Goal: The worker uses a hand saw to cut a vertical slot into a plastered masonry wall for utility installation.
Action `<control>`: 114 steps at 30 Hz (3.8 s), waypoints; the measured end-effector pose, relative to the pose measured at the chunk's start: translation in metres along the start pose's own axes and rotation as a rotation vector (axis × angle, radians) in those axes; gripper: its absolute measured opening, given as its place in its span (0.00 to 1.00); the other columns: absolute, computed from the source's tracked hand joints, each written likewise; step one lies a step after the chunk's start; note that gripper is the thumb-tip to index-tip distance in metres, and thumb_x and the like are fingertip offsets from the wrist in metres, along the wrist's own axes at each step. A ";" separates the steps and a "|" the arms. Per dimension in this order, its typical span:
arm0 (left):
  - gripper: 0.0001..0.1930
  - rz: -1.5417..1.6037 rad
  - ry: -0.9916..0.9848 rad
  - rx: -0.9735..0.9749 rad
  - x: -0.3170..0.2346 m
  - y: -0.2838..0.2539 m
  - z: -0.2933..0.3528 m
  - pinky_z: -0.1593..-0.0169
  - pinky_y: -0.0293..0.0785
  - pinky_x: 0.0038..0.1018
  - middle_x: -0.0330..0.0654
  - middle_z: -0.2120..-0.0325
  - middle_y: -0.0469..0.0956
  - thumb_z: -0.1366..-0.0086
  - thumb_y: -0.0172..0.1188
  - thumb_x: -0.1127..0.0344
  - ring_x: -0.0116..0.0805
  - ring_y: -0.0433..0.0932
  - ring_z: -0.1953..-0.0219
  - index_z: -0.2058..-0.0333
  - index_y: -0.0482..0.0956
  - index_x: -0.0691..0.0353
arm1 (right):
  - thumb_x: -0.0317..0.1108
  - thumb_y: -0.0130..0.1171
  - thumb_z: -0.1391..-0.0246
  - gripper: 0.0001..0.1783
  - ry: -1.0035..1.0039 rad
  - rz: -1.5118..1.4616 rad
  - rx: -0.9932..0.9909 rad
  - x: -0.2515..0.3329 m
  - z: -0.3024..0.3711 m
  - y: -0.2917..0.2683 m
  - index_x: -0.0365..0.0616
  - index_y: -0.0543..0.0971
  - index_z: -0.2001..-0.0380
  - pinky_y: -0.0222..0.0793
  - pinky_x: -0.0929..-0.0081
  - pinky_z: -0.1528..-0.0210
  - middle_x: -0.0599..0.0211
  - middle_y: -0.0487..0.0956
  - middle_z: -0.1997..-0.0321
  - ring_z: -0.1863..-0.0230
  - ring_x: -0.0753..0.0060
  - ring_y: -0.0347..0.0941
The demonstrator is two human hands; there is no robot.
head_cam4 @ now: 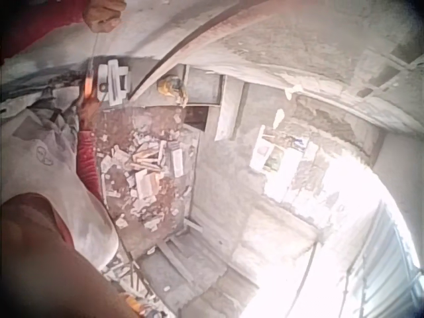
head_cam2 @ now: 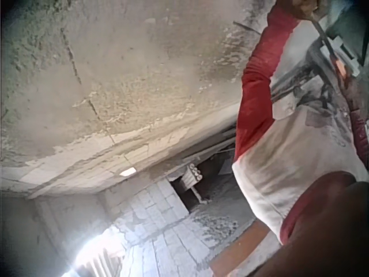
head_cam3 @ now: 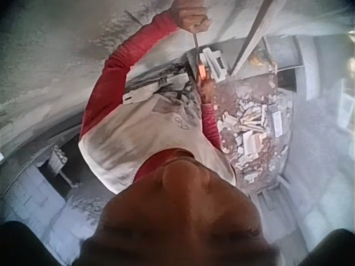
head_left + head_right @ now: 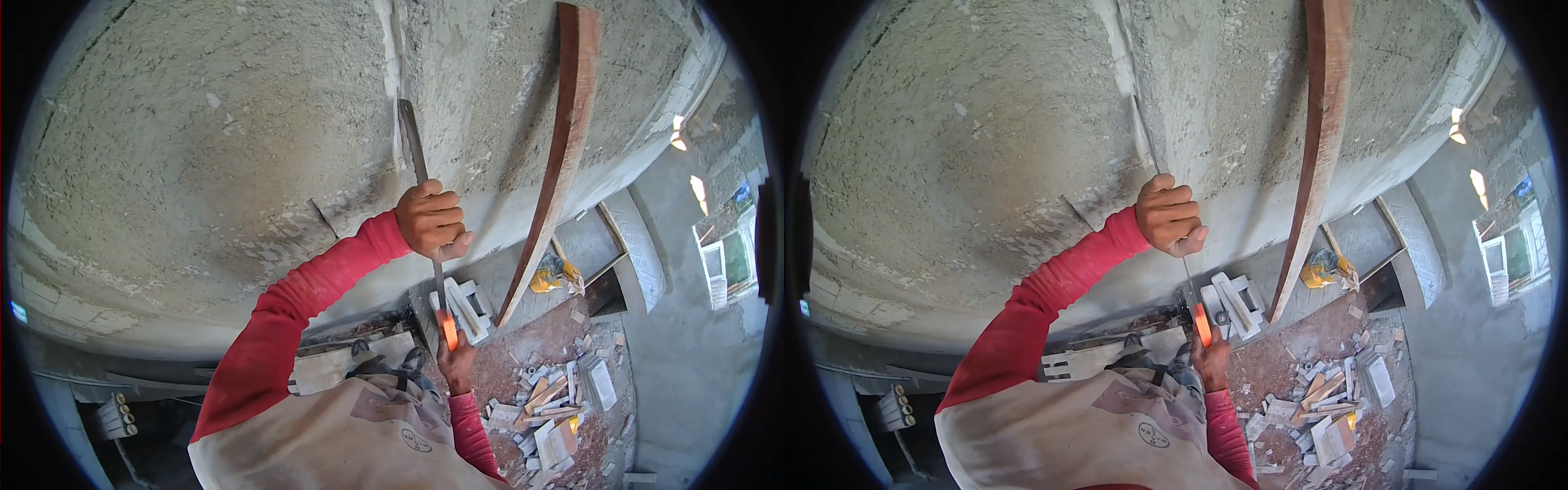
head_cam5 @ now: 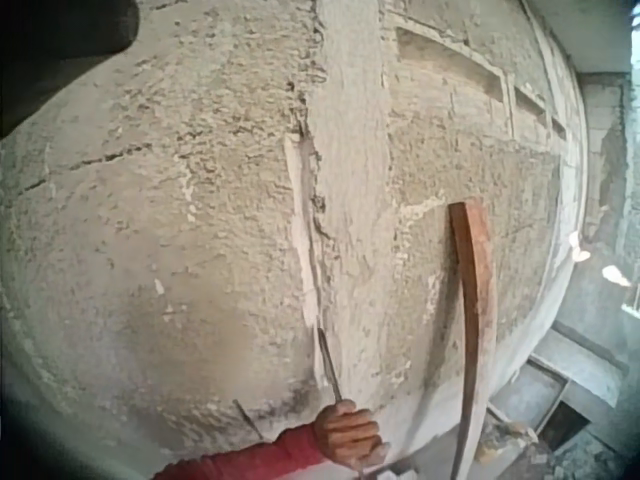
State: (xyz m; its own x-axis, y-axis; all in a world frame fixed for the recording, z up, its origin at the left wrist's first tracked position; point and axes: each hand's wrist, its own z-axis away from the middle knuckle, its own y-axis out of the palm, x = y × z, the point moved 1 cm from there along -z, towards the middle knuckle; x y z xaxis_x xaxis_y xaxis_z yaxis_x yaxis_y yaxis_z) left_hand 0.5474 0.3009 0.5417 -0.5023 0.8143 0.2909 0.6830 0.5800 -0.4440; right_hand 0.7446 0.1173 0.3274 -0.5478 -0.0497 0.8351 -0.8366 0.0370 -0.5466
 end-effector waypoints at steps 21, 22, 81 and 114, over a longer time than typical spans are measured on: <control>0.16 0.062 0.027 -0.037 -0.004 -0.009 -0.023 0.74 0.49 0.30 0.31 0.87 0.57 0.50 0.58 0.67 0.28 0.59 0.84 0.90 0.62 0.51 | 0.40 0.64 0.45 0.17 -0.029 0.035 -0.053 -0.003 -0.005 0.008 0.40 0.70 0.73 0.68 0.49 0.76 0.42 0.74 0.81 0.75 0.32 0.74; 0.15 0.048 0.025 -0.042 0.005 -0.008 -0.023 0.72 0.50 0.30 0.31 0.86 0.57 0.49 0.58 0.67 0.28 0.59 0.83 0.89 0.62 0.51 | 0.40 0.64 0.45 0.17 -0.031 0.036 -0.048 0.001 -0.009 0.010 0.40 0.70 0.73 0.68 0.49 0.76 0.42 0.74 0.81 0.75 0.32 0.74; 0.15 0.051 -0.042 -0.043 0.010 0.000 -0.016 0.75 0.49 0.29 0.31 0.87 0.57 0.49 0.56 0.66 0.28 0.58 0.84 0.89 0.62 0.51 | 0.40 0.62 0.42 0.16 -0.045 0.029 -0.007 0.005 -0.015 0.008 0.37 0.74 0.72 0.66 0.51 0.77 0.46 0.73 0.83 0.79 0.38 0.74; 0.14 0.097 -0.047 -0.060 0.017 0.009 -0.002 0.73 0.51 0.30 0.32 0.87 0.57 0.49 0.54 0.68 0.29 0.57 0.85 0.88 0.61 0.52 | 0.40 0.64 0.45 0.16 0.000 0.014 0.008 0.005 -0.023 0.019 0.42 0.70 0.74 0.66 0.51 0.79 0.46 0.74 0.83 0.79 0.37 0.74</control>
State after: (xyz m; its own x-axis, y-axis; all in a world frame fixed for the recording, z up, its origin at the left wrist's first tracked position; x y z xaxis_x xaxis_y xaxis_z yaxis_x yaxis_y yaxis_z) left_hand 0.5464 0.3199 0.5439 -0.4561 0.8652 0.2081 0.7592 0.5003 -0.4163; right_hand 0.7262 0.1403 0.3224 -0.5593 -0.0494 0.8275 -0.8289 0.0294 -0.5586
